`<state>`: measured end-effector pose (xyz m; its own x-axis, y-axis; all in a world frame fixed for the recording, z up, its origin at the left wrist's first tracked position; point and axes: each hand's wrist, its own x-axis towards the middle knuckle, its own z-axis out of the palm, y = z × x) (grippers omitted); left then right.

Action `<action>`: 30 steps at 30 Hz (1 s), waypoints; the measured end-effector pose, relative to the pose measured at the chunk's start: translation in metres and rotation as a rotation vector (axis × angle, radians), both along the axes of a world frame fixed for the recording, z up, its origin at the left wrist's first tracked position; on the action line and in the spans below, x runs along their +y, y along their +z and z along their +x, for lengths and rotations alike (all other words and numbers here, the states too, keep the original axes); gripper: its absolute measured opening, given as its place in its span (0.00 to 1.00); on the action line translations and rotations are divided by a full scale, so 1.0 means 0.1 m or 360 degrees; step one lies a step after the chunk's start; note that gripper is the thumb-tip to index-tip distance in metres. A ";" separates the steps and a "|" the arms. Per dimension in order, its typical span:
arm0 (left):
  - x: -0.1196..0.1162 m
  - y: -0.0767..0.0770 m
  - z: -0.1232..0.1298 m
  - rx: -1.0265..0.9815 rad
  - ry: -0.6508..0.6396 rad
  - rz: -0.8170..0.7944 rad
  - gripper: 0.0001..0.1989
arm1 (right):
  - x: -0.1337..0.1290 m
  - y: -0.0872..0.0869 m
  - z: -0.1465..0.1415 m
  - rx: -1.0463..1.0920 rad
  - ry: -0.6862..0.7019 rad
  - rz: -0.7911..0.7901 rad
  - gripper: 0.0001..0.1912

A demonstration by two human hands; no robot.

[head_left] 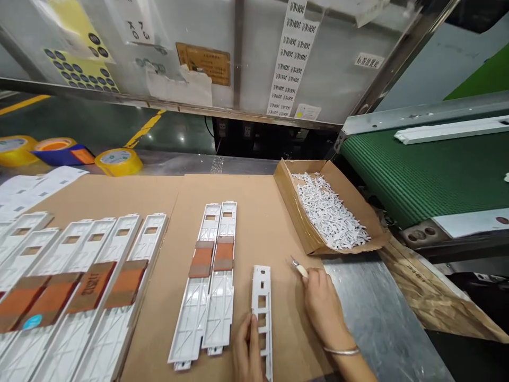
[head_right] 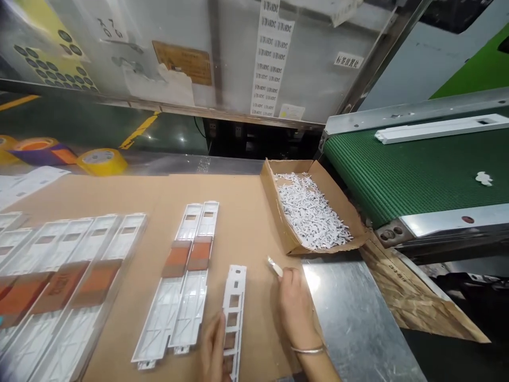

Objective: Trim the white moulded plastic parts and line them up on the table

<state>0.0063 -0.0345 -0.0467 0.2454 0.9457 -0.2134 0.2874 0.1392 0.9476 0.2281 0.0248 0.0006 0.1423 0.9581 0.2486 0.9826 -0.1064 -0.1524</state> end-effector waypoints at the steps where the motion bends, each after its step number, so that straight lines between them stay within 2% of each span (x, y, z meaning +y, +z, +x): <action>1: -0.04 0.00 0.03 0.0079 0.0027 0.0040 0.27 | -0.02 0.02 0.02 0.0043 -0.0016 -0.0004 0.09; 4: -0.11 0.03 0.17 0.0369 0.0147 0.0182 0.24 | -0.08 0.09 -0.02 0.0174 0.0039 -0.0044 0.13; 6: -0.09 0.08 0.26 0.0525 0.0161 0.0357 0.27 | -0.10 0.16 -0.10 0.0251 0.0144 -0.0108 0.18; 8: -0.01 0.12 0.31 0.0633 0.0097 0.0616 0.30 | -0.10 0.23 -0.18 0.0272 0.0288 -0.0155 0.20; 12: 0.22 0.17 0.30 0.0914 -0.0104 0.1169 0.34 | -0.01 0.36 -0.32 0.0149 0.0503 -0.0157 0.15; 14: 0.29 0.16 0.28 0.1026 -0.0180 0.1325 0.33 | 0.05 0.40 -0.36 0.0055 0.0556 -0.0162 0.15; 21: 0.33 0.14 0.32 0.1097 -0.0053 0.1430 0.22 | 0.18 0.34 -0.42 -0.0133 0.0678 -0.0225 0.15; 30: 0.37 0.12 0.33 0.1197 0.0018 0.1593 0.21 | 0.26 0.34 -0.43 -0.0141 0.0734 -0.0251 0.15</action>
